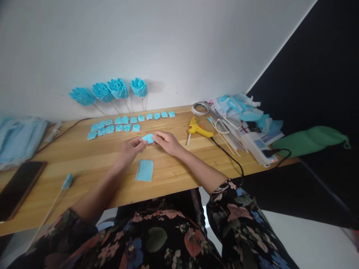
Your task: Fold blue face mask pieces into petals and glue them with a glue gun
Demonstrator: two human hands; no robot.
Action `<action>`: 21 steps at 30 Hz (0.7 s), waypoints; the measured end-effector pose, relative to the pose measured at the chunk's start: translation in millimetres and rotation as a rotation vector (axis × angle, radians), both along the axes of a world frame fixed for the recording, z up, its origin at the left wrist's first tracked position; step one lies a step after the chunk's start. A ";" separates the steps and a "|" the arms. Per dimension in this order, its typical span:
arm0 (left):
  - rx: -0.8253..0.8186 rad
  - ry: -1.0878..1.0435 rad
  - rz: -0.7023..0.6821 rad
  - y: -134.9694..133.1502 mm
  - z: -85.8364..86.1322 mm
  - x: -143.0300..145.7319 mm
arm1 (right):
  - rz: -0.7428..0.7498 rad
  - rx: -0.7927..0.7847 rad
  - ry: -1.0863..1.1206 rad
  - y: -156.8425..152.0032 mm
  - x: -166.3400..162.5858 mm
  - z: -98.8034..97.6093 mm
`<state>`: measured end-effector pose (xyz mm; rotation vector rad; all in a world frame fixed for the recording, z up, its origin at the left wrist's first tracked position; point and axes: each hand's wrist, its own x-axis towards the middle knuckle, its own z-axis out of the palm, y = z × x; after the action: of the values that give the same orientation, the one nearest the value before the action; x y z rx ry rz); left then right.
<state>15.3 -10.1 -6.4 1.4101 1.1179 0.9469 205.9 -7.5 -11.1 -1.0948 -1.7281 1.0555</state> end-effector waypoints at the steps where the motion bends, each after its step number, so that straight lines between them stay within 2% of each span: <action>1: 0.004 -0.002 0.013 0.1 0.0 0.3 | 0.000 -0.015 0.032 0.0 -0.1 0.1; 3: 0.012 -0.010 0.036 -0.2 0.4 1.0 | 0.007 -0.053 0.074 0.1 -0.8 0.2; 6: 0.019 -0.014 0.041 -1.3 1.0 1.7 | 0.011 -0.082 0.026 0.1 -2.3 -0.5; 21: -0.005 -0.043 -0.050 -1.7 -0.3 3.5 | 0.027 0.053 -0.047 -2.6 -1.8 2.7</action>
<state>18.8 -11.8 -6.7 1.4012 1.0481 0.9331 204.1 -10.1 -8.4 -1.0733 -1.8032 1.0018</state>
